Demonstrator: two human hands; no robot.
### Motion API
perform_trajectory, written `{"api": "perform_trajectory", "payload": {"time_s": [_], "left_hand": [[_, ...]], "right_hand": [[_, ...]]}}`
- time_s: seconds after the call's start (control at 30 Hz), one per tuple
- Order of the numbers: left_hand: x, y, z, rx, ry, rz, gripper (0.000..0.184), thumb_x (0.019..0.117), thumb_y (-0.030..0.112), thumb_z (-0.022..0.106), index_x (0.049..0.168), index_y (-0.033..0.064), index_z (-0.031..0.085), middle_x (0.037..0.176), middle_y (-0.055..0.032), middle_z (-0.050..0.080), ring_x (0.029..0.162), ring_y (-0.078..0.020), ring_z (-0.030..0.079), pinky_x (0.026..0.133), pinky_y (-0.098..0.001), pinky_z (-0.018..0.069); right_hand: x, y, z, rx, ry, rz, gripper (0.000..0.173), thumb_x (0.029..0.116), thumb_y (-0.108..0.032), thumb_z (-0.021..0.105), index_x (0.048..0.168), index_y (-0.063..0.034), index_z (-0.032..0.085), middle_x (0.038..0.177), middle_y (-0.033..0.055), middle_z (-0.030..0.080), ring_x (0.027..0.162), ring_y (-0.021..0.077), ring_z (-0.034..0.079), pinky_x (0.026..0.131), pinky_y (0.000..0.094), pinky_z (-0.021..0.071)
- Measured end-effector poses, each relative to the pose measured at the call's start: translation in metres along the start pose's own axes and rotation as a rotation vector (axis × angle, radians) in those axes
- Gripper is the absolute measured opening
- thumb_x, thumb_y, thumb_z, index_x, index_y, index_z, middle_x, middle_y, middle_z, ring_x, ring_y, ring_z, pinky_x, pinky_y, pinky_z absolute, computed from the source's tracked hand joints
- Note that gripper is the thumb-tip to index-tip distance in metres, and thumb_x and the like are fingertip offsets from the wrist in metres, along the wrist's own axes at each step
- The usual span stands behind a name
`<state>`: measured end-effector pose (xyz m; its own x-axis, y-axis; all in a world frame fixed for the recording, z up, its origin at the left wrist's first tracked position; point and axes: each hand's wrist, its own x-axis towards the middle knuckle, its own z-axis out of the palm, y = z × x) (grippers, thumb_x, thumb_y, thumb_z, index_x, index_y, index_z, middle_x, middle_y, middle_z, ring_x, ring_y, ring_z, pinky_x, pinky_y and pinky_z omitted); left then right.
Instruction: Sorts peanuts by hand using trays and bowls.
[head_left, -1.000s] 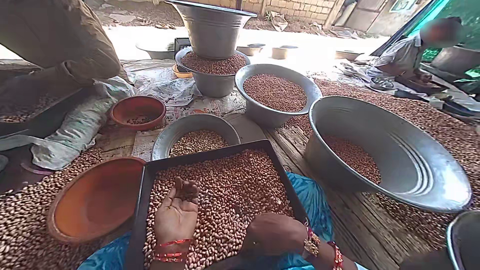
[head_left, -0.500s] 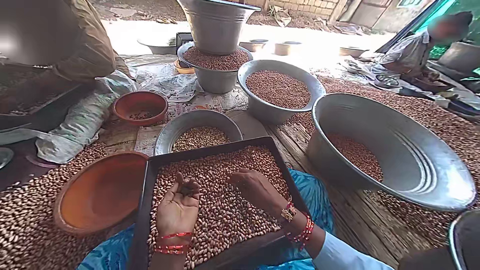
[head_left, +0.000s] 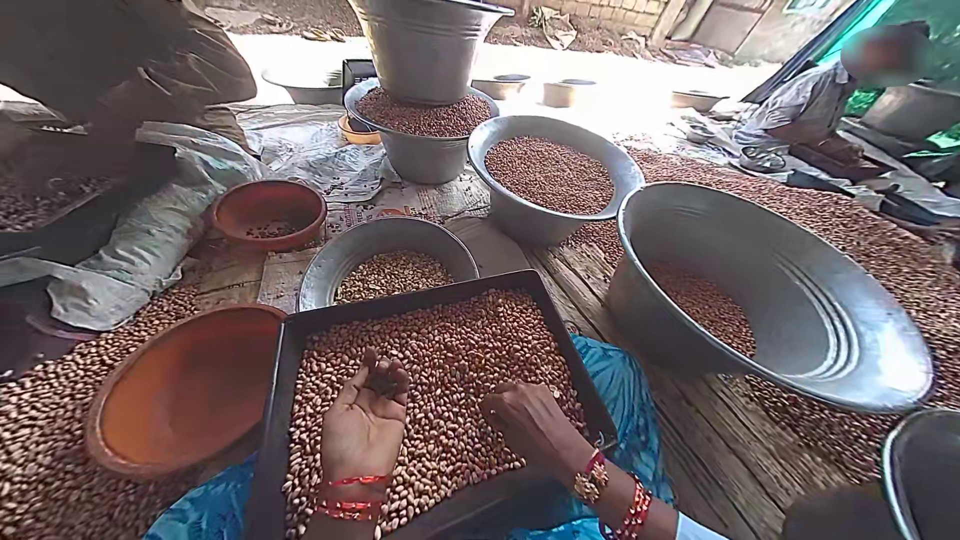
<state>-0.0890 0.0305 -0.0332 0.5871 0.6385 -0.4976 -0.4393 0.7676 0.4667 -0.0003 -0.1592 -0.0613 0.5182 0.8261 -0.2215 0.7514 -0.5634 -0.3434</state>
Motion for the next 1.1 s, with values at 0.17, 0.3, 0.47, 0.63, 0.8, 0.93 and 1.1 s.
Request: {"api": "perform_trajectory", "payload": {"time_s": [0.17, 0.3, 0.47, 0.63, 0.8, 0.93, 1.1], "left_hand": [[0.000, 0.000, -0.001, 0.004, 0.006, 0.007, 0.038, 0.1114, 0.021, 0.027, 0.098, 0.0089, 0.060, 0.071, -0.0019, 0.067, 0.064, -0.0131, 0.070, 0.064, -0.0264, 0.0606], [-0.001, -0.002, 0.001, 0.024, 0.003, -0.010, 0.038, 0.1115, 0.021, 0.026, 0.097, 0.0088, 0.060, 0.070, -0.0022, 0.067, 0.063, -0.0128, 0.070, 0.061, -0.0256, 0.0602], [-0.004, -0.003, 0.003, 0.018, 0.014, -0.025, 0.036, 0.1113, 0.021, 0.027, 0.099, 0.0077, 0.058, 0.070, -0.0021, 0.066, 0.062, -0.0131, 0.069, 0.062, -0.0258, 0.0603], [-0.003, -0.002, 0.003, 0.028, 0.023, -0.026, 0.037, 0.1113, 0.021, 0.027, 0.100, 0.0081, 0.059, 0.071, -0.0029, 0.066, 0.063, -0.0134, 0.070, 0.061, -0.0258, 0.0600], [-0.004, -0.004, 0.002, 0.025, 0.006, -0.037, 0.037, 0.1118, 0.022, 0.027, 0.101, 0.0074, 0.059, 0.071, -0.0030, 0.066, 0.063, -0.0136, 0.070, 0.061, -0.0261, 0.0603], [-0.005, -0.005, 0.002, 0.035, 0.006, -0.030, 0.036, 0.1114, 0.020, 0.027, 0.102, 0.0060, 0.059, 0.071, -0.0039, 0.066, 0.063, -0.0148, 0.070, 0.061, -0.0269, 0.0606], [-0.005, -0.005, 0.001, 0.034, -0.002, -0.037, 0.035, 0.1112, 0.020, 0.029, 0.102, 0.0063, 0.060, 0.071, -0.0039, 0.067, 0.063, -0.0146, 0.070, 0.060, -0.0264, 0.0601]], "right_hand": [[-0.002, -0.002, -0.010, 0.032, 0.027, 0.127, 0.025, 0.1042, -0.018, 0.052, 0.106, -0.0029, 0.073, 0.099, 0.0187, 0.074, 0.092, 0.0375, 0.072, 0.077, 0.0554, 0.0547], [-0.009, 0.002, -0.025, -0.032, -0.116, 0.220, 0.029, 0.1051, -0.022, 0.053, 0.105, -0.0008, 0.073, 0.097, 0.0215, 0.073, 0.096, 0.0405, 0.071, 0.081, 0.0583, 0.0524], [-0.016, 0.010, -0.013, -0.068, -0.105, 0.169, 0.028, 0.1042, -0.019, 0.053, 0.105, -0.0025, 0.074, 0.099, 0.0204, 0.074, 0.095, 0.0402, 0.071, 0.079, 0.0577, 0.0530], [-0.019, 0.010, 0.002, -0.149, 0.009, 0.120, 0.022, 0.1025, -0.014, 0.055, 0.103, -0.0045, 0.075, 0.097, 0.0189, 0.074, 0.088, 0.0388, 0.072, 0.072, 0.0552, 0.0546], [-0.023, 0.006, 0.002, -0.156, -0.016, 0.129, 0.022, 0.1013, -0.011, 0.054, 0.110, -0.0060, 0.073, 0.103, 0.0196, 0.072, 0.088, 0.0398, 0.071, 0.071, 0.0549, 0.0544], [-0.024, 0.002, -0.002, -0.158, -0.094, 0.166, 0.025, 0.1040, -0.016, 0.053, 0.111, -0.0053, 0.073, 0.108, 0.0208, 0.071, 0.097, 0.0407, 0.070, 0.078, 0.0558, 0.0538], [-0.023, -0.001, -0.001, -0.159, -0.122, 0.172, 0.026, 0.1047, -0.017, 0.052, 0.107, -0.0010, 0.072, 0.106, 0.0225, 0.071, 0.099, 0.0415, 0.069, 0.080, 0.0561, 0.0534]]}}
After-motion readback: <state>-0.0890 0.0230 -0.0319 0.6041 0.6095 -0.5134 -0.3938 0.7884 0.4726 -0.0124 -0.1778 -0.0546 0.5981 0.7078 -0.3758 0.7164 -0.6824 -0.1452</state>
